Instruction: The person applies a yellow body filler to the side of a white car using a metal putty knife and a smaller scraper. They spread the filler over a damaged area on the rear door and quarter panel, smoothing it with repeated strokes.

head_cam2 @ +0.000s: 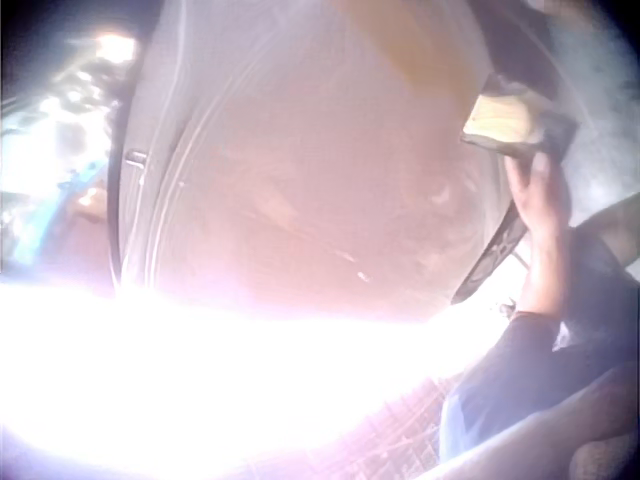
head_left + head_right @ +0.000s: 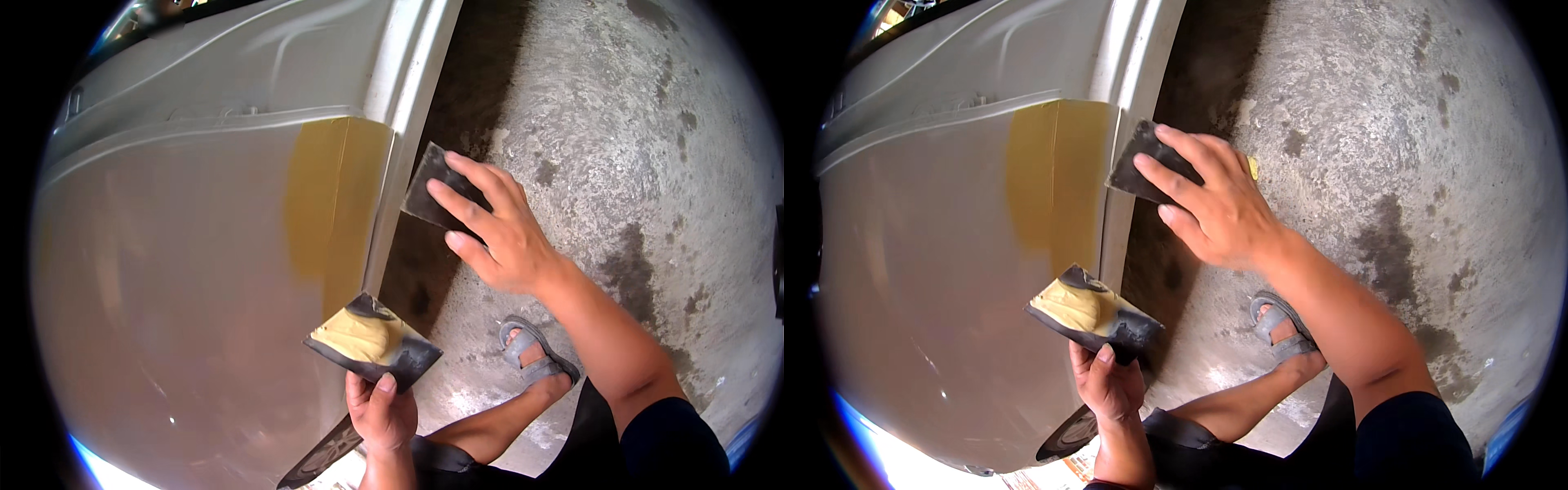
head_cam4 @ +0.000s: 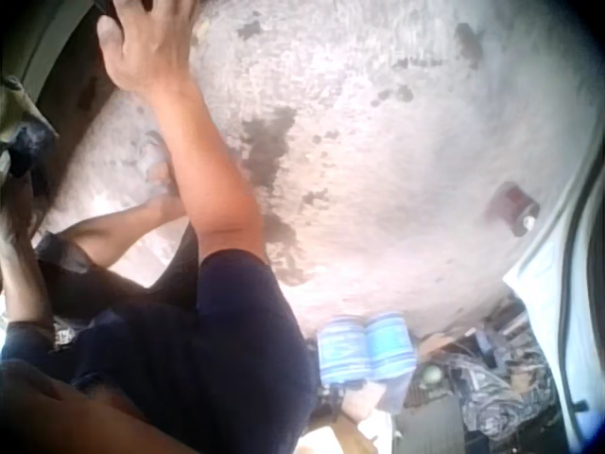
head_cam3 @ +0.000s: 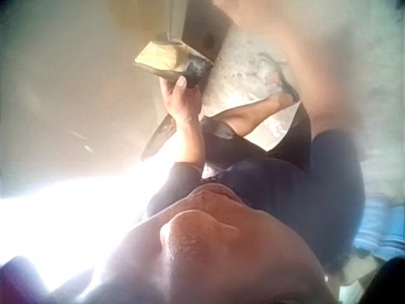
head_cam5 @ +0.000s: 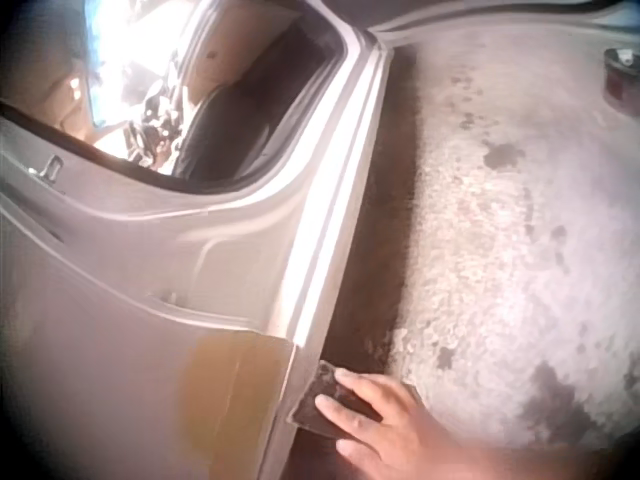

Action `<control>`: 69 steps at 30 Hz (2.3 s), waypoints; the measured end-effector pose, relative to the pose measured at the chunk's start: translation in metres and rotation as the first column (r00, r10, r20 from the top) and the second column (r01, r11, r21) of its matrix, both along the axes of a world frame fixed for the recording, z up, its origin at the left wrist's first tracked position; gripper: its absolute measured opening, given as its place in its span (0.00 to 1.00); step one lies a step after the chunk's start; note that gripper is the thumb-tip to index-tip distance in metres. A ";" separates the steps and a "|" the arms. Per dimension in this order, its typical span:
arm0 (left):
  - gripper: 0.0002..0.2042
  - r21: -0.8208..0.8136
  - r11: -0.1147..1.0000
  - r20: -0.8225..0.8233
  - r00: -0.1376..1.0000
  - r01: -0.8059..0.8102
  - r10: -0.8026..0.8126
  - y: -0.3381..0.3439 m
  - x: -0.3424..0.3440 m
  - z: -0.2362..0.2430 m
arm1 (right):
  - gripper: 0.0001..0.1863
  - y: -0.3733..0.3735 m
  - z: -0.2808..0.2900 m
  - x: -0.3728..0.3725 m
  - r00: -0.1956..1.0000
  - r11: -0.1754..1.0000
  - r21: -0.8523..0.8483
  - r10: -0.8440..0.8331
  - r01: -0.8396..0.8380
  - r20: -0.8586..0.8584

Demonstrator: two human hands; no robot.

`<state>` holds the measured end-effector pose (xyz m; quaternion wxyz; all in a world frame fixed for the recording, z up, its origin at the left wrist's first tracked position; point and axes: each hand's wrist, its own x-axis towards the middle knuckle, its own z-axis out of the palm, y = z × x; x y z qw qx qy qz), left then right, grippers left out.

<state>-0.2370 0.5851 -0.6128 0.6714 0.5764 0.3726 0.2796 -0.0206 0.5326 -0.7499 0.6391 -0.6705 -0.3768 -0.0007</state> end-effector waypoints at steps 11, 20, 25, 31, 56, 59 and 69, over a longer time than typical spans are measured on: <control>0.29 0.000 0.999 -0.034 0.998 0.051 -0.051 -0.014 0.022 0.013 | 0.26 -0.059 0.072 -0.068 0.977 0.975 -0.078 0.210 -0.206 0.042; 0.27 0.699 0.695 -0.062 0.982 0.169 -0.176 0.005 -0.008 0.021 | 0.23 -0.043 0.016 -0.065 0.739 0.886 0.284 0.463 -0.366 -0.490; 0.29 0.659 0.739 -0.008 0.984 0.140 -0.180 0.007 -0.011 0.009 | 0.30 0.006 0.035 -0.019 0.269 0.757 0.653 0.625 0.023 -0.733; 0.30 0.638 0.764 0.020 0.990 0.097 -0.143 0.013 -0.017 0.003 | 0.27 0.065 0.050 -0.014 0.841 0.918 0.346 0.023 0.196 -0.540; 0.30 0.632 0.774 0.085 0.995 -0.021 -0.042 0.018 -0.009 0.003 | 0.28 0.068 0.062 -0.030 0.863 0.951 0.129 -0.191 0.280 -0.467; 0.30 0.627 0.779 0.095 0.994 -0.022 -0.049 0.018 -0.010 0.002 | 0.28 0.068 0.064 -0.026 0.837 0.938 0.145 -0.202 0.315 -0.509; 0.30 0.634 0.773 0.071 0.997 -0.020 -0.032 0.018 -0.007 0.002 | 0.27 0.073 0.049 -0.030 0.826 0.949 0.190 -0.108 0.252 -0.553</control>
